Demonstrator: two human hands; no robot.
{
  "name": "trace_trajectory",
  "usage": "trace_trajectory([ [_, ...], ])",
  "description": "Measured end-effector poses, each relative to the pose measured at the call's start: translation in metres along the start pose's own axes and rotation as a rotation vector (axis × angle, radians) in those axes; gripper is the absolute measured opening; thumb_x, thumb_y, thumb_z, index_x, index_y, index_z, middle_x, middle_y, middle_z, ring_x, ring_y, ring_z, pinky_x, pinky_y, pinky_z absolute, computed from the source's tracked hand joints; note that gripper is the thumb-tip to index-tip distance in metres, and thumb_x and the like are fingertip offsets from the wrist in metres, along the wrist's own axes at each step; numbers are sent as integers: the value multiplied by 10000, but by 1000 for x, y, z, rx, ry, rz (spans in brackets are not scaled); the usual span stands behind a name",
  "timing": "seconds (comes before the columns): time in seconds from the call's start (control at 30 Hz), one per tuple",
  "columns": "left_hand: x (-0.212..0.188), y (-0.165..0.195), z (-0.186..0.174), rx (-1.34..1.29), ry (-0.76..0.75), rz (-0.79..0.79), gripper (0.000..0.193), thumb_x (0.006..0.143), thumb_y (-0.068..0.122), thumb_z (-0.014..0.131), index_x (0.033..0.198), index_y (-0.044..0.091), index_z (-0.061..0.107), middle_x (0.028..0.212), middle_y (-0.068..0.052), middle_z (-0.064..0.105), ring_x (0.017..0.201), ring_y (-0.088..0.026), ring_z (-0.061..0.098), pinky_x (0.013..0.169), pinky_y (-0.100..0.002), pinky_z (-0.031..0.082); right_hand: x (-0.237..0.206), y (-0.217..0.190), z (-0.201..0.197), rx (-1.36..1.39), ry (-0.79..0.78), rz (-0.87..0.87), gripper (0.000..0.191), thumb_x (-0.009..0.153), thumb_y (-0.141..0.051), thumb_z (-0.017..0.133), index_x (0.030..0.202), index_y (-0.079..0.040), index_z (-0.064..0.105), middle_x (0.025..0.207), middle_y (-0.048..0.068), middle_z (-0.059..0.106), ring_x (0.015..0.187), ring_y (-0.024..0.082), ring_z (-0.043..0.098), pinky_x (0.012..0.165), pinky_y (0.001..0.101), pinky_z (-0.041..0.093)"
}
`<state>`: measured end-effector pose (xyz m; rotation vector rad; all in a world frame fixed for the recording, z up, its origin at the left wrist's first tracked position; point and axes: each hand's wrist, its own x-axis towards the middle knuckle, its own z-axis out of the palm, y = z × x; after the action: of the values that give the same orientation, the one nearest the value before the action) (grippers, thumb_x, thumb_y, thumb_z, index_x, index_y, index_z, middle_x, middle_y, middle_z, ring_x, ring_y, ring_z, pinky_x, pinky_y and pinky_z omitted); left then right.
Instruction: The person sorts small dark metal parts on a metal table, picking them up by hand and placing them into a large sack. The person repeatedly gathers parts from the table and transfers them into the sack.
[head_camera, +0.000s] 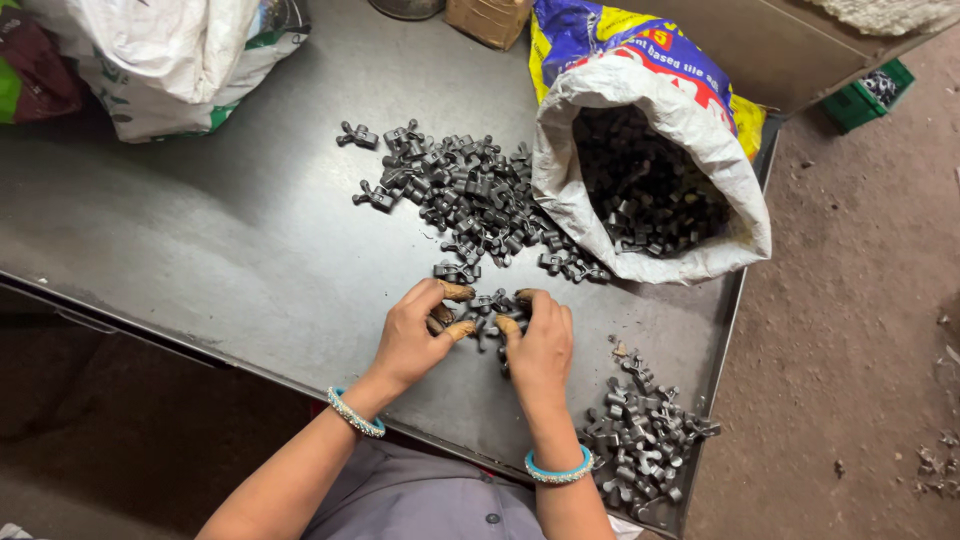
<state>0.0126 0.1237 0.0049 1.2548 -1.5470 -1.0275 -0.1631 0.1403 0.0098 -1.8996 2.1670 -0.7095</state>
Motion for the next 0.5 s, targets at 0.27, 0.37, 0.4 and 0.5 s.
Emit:
trace_trajectory([
  [0.27, 6, -4, 18, -418, -165, -61, 515, 829, 105, 801, 1316, 63, 639, 1201, -45, 743, 1050, -113, 706, 861, -266, 573, -11, 62, -12, 798, -187, 139, 430, 755, 8, 863, 1110, -22, 624, 1037, 86, 720, 962, 217, 661, 857, 314, 555],
  [0.37, 7, -4, 33, -650, -309, -99, 632, 852, 60, 782, 1438, 55, 547, 1268, -51, 738, 1140, -121, 665, 968, -271, 526, -22, 82, -19, 1224, -272, 277, 482, 752, 56, 803, 1169, -47, 582, 1104, 70, 697, 1040, 183, 677, 891, 322, 581],
  [0.4, 9, -4, 37, -683, -338, -110, 656, 847, 46, 787, 1451, 50, 531, 1261, -55, 738, 1146, -126, 664, 988, -275, 522, -24, 87, -20, 1265, -291, 287, 488, 761, 64, 798, 1184, -41, 577, 1117, 83, 693, 1047, 190, 676, 900, 325, 580],
  [0.5, 11, -2, 47, -773, -384, -134, 688, 831, 27, 792, 1458, 44, 507, 1200, -78, 741, 1126, -135, 676, 993, -294, 548, -29, 99, -20, 1365, -337, 318, 494, 790, 74, 788, 1223, -19, 568, 1140, 107, 692, 1051, 200, 675, 905, 329, 572],
])
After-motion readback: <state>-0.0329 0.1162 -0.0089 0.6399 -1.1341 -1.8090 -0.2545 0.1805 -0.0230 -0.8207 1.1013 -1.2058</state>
